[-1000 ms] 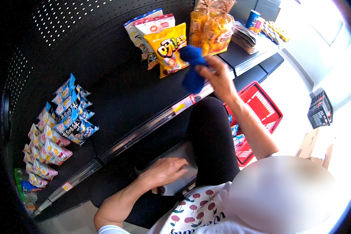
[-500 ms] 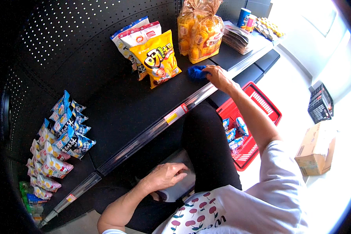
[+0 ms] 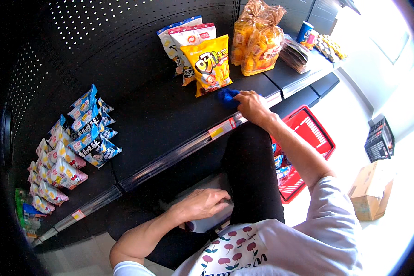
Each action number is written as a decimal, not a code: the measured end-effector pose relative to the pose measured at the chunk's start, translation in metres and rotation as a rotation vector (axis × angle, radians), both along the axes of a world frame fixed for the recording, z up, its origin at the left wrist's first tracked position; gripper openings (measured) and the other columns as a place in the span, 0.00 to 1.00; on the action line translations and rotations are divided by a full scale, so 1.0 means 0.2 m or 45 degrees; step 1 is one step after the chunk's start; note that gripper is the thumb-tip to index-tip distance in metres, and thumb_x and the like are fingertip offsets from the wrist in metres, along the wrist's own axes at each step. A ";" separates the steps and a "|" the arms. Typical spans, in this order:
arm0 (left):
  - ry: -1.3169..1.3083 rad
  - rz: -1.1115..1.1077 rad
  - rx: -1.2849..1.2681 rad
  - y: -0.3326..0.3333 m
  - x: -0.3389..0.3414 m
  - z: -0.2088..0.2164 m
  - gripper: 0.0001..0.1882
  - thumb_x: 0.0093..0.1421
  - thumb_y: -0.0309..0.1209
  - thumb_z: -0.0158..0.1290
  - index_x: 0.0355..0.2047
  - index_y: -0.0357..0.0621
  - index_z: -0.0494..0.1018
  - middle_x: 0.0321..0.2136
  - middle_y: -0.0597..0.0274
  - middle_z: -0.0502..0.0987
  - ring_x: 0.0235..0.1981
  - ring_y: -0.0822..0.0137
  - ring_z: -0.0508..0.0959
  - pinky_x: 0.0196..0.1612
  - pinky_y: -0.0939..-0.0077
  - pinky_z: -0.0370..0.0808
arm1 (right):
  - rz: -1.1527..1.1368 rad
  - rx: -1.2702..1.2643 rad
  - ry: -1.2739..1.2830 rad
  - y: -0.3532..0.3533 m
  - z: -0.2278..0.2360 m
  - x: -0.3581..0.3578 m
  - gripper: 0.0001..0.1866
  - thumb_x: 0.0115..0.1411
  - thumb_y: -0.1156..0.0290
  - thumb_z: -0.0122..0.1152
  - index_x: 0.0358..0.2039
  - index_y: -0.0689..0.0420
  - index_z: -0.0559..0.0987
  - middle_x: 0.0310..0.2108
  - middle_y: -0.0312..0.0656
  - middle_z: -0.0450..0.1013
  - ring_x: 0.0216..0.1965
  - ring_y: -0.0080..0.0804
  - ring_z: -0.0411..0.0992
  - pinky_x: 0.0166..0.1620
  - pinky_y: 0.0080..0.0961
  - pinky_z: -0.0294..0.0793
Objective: The person sits on a stool in a store aisle and restocks shelves with packaged snacks. They take items from a red basket, place them on the shelf, and wipe the shelf surface with a blue cloth between batches of items.
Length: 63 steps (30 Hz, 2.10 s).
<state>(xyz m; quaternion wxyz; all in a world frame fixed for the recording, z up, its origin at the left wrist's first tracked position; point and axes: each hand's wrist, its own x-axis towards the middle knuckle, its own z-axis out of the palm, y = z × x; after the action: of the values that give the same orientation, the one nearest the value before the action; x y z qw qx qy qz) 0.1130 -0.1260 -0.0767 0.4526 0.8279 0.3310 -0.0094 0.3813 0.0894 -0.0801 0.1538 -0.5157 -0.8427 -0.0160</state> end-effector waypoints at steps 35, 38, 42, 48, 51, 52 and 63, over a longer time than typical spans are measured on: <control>0.075 -0.125 0.143 0.14 -0.28 0.23 0.16 0.70 0.37 0.47 0.46 0.36 0.74 0.37 0.47 0.80 0.40 0.54 0.82 0.45 0.61 0.80 | 0.220 0.184 -0.341 0.47 0.02 -1.35 0.24 0.60 0.79 0.57 0.58 0.56 0.74 0.54 0.48 0.71 0.58 0.44 0.67 0.52 0.37 0.78; -0.084 -0.175 0.413 0.08 -0.27 0.11 0.14 0.69 0.36 0.48 0.39 0.33 0.73 0.28 0.50 0.78 0.32 0.57 0.82 0.40 0.63 0.79 | 0.125 0.104 -0.344 0.60 0.04 -1.49 0.24 0.60 0.78 0.57 0.58 0.53 0.75 0.55 0.47 0.70 0.59 0.43 0.67 0.55 0.36 0.76; -0.092 -0.182 0.643 0.01 -0.24 0.00 0.11 0.67 0.33 0.50 0.31 0.38 0.73 0.23 0.55 0.76 0.26 0.63 0.78 0.31 0.67 0.75 | 0.214 0.121 -0.333 0.61 0.04 -1.68 0.22 0.62 0.75 0.56 0.57 0.50 0.76 0.57 0.47 0.68 0.59 0.44 0.67 0.56 0.37 0.76; -0.181 -0.099 0.642 0.00 -0.25 -0.04 0.08 0.65 0.28 0.55 0.31 0.35 0.77 0.21 0.52 0.76 0.22 0.64 0.78 0.33 0.71 0.76 | 0.289 0.010 -0.381 0.54 0.07 -1.94 0.23 0.65 0.70 0.55 0.61 0.48 0.73 0.61 0.52 0.63 0.62 0.48 0.63 0.61 0.46 0.69; -0.098 -0.103 0.728 -0.01 -0.25 -0.06 0.08 0.64 0.30 0.51 0.28 0.40 0.73 0.22 0.56 0.75 0.26 0.62 0.78 0.33 0.66 0.74 | 0.366 0.007 -0.342 0.52 0.06 -1.94 0.23 0.65 0.71 0.56 0.61 0.47 0.74 0.60 0.51 0.63 0.61 0.48 0.63 0.59 0.45 0.70; -0.065 -0.132 0.664 0.00 -0.25 -0.04 0.08 0.64 0.30 0.50 0.29 0.40 0.73 0.22 0.56 0.75 0.27 0.61 0.78 0.34 0.65 0.75 | 0.399 -0.010 -0.340 0.49 0.07 -1.90 0.23 0.64 0.71 0.56 0.61 0.48 0.74 0.59 0.51 0.64 0.60 0.48 0.64 0.59 0.45 0.70; 0.134 -0.195 0.462 0.03 -0.25 0.04 0.10 0.60 0.28 0.48 0.37 0.35 0.74 0.34 0.45 0.80 0.40 0.48 0.81 0.45 0.55 0.77 | 0.932 -0.030 -0.134 -0.25 0.13 -1.29 0.19 0.58 0.74 0.59 0.52 0.51 0.79 0.45 0.46 0.68 0.49 0.43 0.69 0.46 0.39 0.78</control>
<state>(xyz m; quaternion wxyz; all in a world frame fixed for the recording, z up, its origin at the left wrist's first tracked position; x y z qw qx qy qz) 0.0629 -0.1194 -0.0687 0.2761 0.9170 0.2864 -0.0274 0.1233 0.0400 -0.0546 0.0997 -0.1805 -0.9782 0.0233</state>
